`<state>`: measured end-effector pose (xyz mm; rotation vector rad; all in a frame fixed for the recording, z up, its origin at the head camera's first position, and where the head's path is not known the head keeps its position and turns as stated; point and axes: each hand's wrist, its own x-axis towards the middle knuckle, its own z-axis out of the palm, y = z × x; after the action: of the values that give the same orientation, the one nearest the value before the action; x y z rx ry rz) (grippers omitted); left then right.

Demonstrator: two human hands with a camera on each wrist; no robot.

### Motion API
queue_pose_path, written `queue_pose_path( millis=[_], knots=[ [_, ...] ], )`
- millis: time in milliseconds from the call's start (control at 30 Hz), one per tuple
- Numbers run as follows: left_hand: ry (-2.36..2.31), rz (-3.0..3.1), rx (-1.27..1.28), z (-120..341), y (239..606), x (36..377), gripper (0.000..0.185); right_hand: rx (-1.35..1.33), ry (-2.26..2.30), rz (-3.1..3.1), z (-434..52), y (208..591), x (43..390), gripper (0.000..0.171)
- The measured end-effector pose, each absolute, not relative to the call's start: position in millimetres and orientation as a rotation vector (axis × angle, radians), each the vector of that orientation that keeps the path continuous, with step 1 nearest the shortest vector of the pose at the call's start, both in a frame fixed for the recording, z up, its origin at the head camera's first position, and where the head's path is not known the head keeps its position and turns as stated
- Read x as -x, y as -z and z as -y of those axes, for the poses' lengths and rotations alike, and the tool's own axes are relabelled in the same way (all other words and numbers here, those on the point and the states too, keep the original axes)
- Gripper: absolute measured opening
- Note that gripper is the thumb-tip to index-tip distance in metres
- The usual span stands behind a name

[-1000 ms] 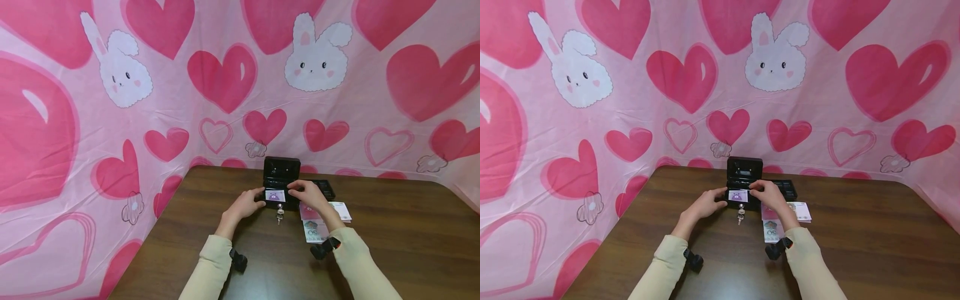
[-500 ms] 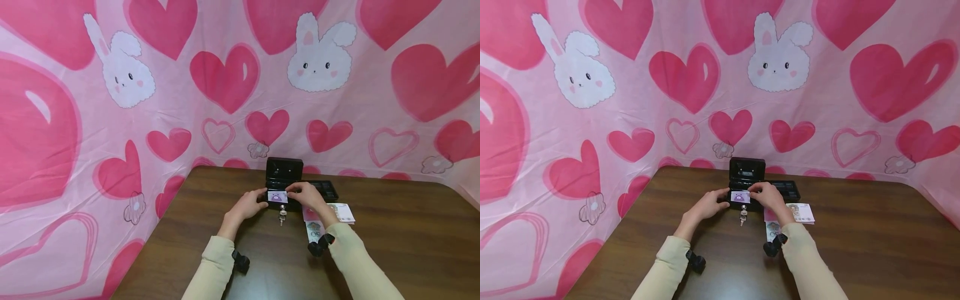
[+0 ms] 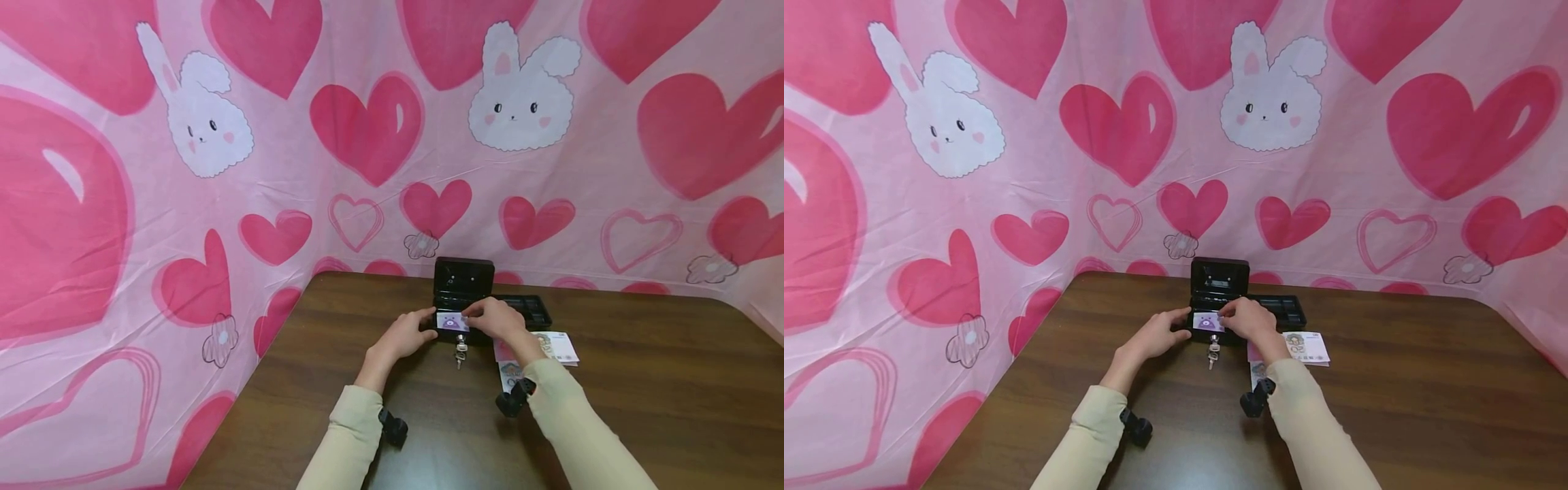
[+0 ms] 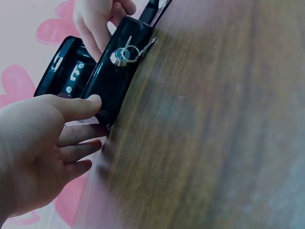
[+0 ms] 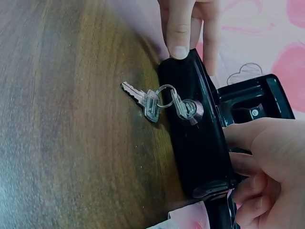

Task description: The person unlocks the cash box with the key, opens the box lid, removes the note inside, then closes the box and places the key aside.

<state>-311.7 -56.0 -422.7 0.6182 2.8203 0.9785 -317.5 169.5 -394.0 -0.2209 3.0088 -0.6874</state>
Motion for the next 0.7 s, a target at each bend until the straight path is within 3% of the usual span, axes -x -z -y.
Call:
queue_pose_path(
  millis=[700],
  knots=[
    [-0.99,-2.814,-0.595,56.0,422.9,309.7,0.055,0.264,0.609,-2.961,-161.1,383.4,314.0,0.029]
  ],
)
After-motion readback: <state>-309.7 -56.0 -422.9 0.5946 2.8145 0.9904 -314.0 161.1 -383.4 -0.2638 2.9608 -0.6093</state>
